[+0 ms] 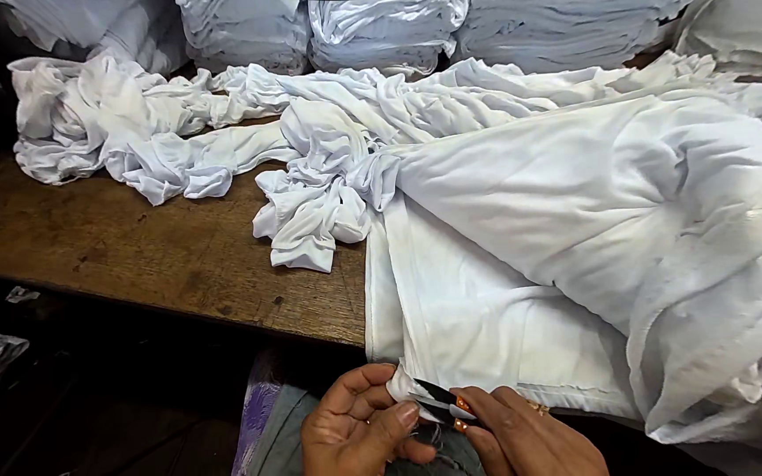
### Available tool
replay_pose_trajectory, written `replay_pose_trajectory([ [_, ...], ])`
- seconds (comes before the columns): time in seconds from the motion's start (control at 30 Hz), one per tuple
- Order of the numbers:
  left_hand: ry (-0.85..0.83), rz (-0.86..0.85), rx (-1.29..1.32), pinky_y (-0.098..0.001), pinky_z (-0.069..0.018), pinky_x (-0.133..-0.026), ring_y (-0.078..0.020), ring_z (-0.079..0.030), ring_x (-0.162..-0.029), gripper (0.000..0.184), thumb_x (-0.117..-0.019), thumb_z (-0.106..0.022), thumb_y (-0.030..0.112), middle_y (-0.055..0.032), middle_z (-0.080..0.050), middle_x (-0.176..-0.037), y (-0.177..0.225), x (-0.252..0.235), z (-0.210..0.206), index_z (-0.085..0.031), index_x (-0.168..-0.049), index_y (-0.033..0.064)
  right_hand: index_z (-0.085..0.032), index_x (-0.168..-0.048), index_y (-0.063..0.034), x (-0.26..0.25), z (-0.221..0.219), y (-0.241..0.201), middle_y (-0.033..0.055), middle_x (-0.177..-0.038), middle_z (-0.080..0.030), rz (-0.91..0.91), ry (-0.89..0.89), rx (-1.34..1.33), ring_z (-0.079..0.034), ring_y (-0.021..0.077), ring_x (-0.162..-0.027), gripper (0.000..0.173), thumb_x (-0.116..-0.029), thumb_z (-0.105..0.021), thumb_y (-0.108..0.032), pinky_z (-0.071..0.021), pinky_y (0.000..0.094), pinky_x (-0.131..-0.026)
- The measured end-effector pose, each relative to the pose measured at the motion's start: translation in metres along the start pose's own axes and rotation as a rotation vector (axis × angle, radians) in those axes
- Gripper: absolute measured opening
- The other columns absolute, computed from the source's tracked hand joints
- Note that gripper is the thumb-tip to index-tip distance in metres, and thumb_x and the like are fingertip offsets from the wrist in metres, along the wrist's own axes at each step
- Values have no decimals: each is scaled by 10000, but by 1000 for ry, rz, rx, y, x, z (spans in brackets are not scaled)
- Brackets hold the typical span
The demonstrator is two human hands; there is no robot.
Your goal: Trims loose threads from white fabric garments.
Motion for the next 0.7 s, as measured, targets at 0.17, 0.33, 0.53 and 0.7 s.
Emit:
replay_pose_trajectory([
  [0.17,-12,5,-5,-386,-636,-663,-265,-746,-819,392,-888,-684,-124,-238,-728,-1009,-2,-1,-1,-575,-1264,-105,-714,-1024,-23,-1,-1,-3,98,-759,-628,4,16,15,-599,198,-669,375,-1082,-461,-293,-464,314,-564],
  [0.33,16,11,-18,-397,-634,-656,-269,-745,-803,466,-878,-692,-129,-228,-729,-975,-3,-1,3,-538,-1316,-81,-703,-974,-8,-2,-1,5,101,-777,-657,-48,46,-107,-619,176,-692,357,-1087,-470,-252,-490,297,-597],
  [0.53,-2,-55,-74,-356,-620,-671,-233,-735,-804,418,-869,-707,-118,-214,-737,-966,0,-3,5,-589,-1269,-90,-672,-1067,34,-2,17,22,124,-810,-618,-75,19,-402,-564,130,-697,446,-1121,-358,-278,-470,257,-623],
  [0.7,-80,-63,-74,-357,-628,-771,-207,-730,-859,233,-919,-674,-78,-197,-740,-1047,1,-2,-1,-727,-1146,-84,-647,-1160,39,11,5,16,150,-958,-672,-110,-27,-429,-613,139,-839,478,-926,-752,-363,-510,253,-733],
])
Point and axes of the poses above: each hand's wrist, its own x-axis away from the middle knuckle, its own z-axis out of the back of the hand, y = z × x, the point moved 8 cm from there along -x, towards the middle knuckle
